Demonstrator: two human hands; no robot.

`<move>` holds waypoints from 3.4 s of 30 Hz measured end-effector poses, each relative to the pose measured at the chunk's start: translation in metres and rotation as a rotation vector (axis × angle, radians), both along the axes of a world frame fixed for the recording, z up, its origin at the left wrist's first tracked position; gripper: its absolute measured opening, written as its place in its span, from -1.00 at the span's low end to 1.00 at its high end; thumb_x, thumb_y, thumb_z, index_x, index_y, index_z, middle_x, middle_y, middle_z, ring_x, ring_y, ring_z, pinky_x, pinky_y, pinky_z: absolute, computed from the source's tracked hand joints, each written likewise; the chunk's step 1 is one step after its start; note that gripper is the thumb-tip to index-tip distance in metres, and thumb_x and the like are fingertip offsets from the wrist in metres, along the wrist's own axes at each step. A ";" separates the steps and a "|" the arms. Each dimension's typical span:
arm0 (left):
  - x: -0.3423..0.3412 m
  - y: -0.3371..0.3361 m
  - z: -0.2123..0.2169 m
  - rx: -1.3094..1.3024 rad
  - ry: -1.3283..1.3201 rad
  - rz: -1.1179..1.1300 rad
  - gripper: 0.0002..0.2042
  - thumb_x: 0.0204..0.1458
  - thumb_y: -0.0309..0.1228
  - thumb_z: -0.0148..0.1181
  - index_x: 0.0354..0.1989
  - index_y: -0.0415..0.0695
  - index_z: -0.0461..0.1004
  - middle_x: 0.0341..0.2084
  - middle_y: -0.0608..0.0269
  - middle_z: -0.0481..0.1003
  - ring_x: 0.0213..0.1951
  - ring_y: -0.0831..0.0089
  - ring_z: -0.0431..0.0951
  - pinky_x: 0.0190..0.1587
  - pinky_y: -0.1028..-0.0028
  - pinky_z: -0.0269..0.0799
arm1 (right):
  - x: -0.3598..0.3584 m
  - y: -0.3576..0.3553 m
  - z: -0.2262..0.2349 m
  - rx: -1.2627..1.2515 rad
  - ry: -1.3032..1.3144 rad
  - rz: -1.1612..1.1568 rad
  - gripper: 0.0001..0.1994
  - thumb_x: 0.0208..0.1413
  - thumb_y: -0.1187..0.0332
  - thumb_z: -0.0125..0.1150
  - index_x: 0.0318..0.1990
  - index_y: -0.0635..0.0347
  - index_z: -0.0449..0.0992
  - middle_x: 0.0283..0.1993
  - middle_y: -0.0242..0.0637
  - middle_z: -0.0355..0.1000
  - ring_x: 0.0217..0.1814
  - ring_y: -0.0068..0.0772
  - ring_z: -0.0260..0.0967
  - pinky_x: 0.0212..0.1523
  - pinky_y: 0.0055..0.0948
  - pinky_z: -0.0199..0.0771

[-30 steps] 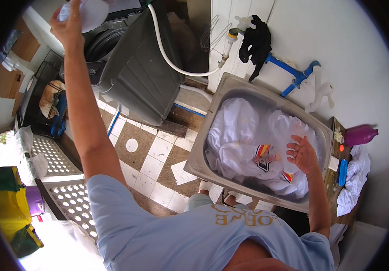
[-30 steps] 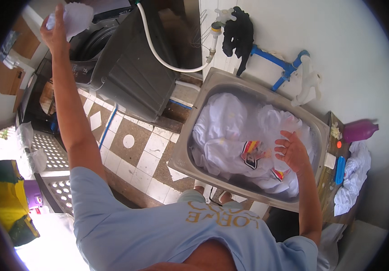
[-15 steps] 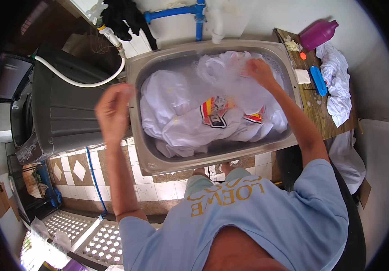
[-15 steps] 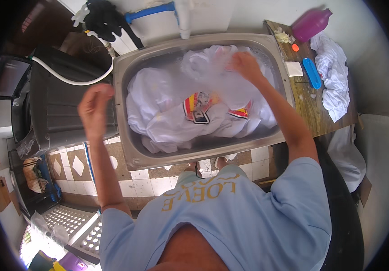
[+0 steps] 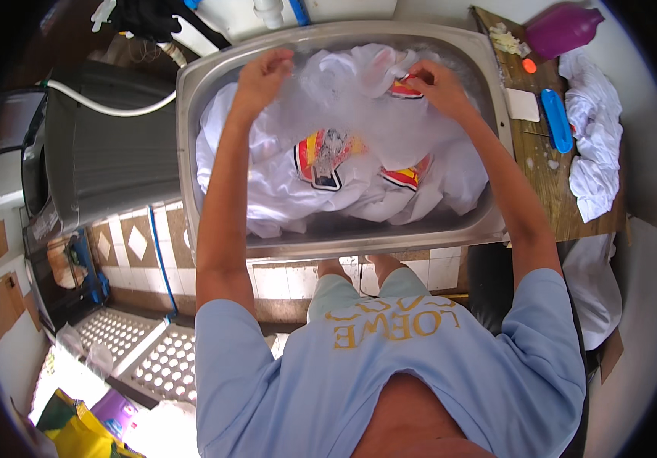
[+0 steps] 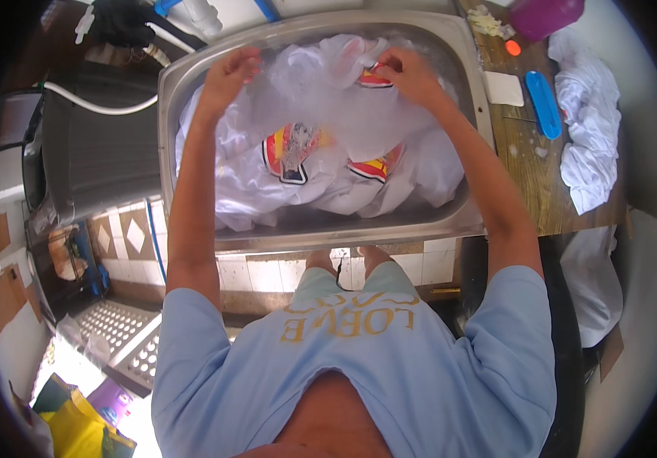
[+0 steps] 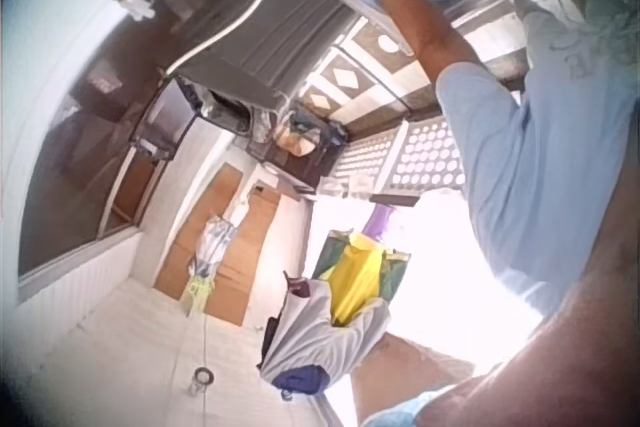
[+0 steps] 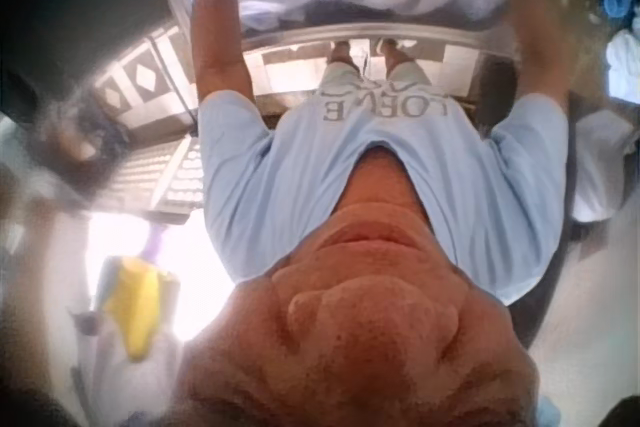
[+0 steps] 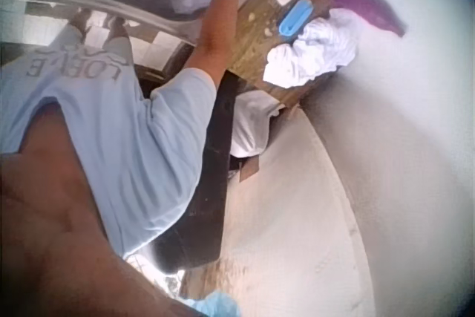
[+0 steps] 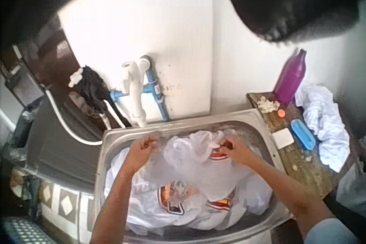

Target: The person washes white t-shirts by hand in a sink filled with water. They scrub the fabric against itself and lift the items to check for stains before submerging them again.

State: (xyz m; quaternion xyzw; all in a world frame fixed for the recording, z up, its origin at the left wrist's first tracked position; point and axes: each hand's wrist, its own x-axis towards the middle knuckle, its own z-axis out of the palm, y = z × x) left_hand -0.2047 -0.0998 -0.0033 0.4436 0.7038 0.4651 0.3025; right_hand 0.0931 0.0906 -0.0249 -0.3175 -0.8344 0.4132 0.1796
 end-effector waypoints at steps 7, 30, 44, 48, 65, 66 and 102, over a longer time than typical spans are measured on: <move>0.050 -0.056 0.040 -0.008 -0.072 0.039 -0.79 0.05 -0.41 0.12 -0.20 -0.27 0.48 -0.42 0.31 0.50 -0.37 0.60 0.47 -0.28 0.60 0.38 | -0.013 -0.060 0.010 0.399 0.175 0.190 -0.71 -0.17 0.39 0.26 -0.20 0.13 0.47 -0.24 -0.24 0.34 -0.15 -0.17 0.31 -0.14 -0.25 0.31; 0.036 -0.160 0.010 0.670 -0.481 0.852 -0.83 0.08 -0.31 0.09 -0.34 -0.17 0.45 -0.52 0.25 0.49 -0.52 0.47 0.46 -0.43 0.54 0.39 | 0.001 -0.090 0.018 -0.156 0.050 0.362 -0.84 -0.03 0.42 0.19 -0.31 0.30 0.47 -0.34 -0.26 0.41 -0.32 -0.50 0.36 -0.28 -0.55 0.34; 0.060 -0.190 0.026 -0.267 0.391 0.307 -0.83 -0.14 -0.45 0.25 -0.35 -0.19 0.49 -0.39 0.23 0.43 -0.42 0.35 0.42 -0.33 0.45 0.36 | -0.152 -0.192 0.020 0.195 0.147 0.771 -0.83 -0.14 0.48 0.15 -0.31 0.27 0.51 -0.42 -0.21 0.38 -0.33 -0.25 0.34 -0.31 -0.39 0.36; 0.056 -0.195 0.028 -0.193 0.278 0.287 -0.85 -0.13 -0.45 0.24 -0.38 -0.19 0.46 -0.41 0.23 0.42 -0.42 0.41 0.40 -0.33 0.49 0.32 | -0.158 -0.183 0.029 0.053 -0.065 0.888 -0.78 -0.17 0.48 0.15 -0.28 0.24 0.50 -0.45 -0.20 0.34 -0.33 -0.26 0.33 -0.29 -0.40 0.34; 0.105 -0.137 0.130 0.133 -0.292 0.005 -0.83 -0.06 -0.49 0.26 -0.28 -0.22 0.48 -0.50 0.47 0.45 -0.48 0.77 0.34 -0.48 0.72 0.21 | -0.058 -0.091 0.165 -0.559 0.027 0.841 -0.91 -0.02 0.46 0.12 -0.43 0.16 0.32 -0.49 -0.58 0.20 -0.45 -0.79 0.07 -0.44 -0.69 0.08; 0.110 -0.127 0.145 0.149 -0.250 -0.014 -0.83 -0.07 -0.48 0.27 -0.30 -0.21 0.49 -0.53 0.48 0.44 -0.51 0.78 0.32 -0.51 0.73 0.19 | -0.048 -0.084 0.176 -0.559 0.031 0.806 -0.90 -0.01 0.46 0.13 -0.44 0.16 0.32 -0.49 -0.58 0.20 -0.46 -0.78 0.07 -0.45 -0.69 0.07; 0.170 0.068 0.021 -0.067 0.460 0.113 -0.89 -0.17 -0.44 0.16 -0.45 -0.16 0.53 -0.65 0.03 0.46 -0.55 0.15 0.54 -0.44 0.31 0.45 | -0.042 -0.104 -0.003 -1.669 0.763 -0.419 -0.73 0.04 0.07 0.14 -0.25 0.02 0.40 -0.43 -0.50 0.26 -0.41 -0.53 0.24 -0.27 -0.48 0.34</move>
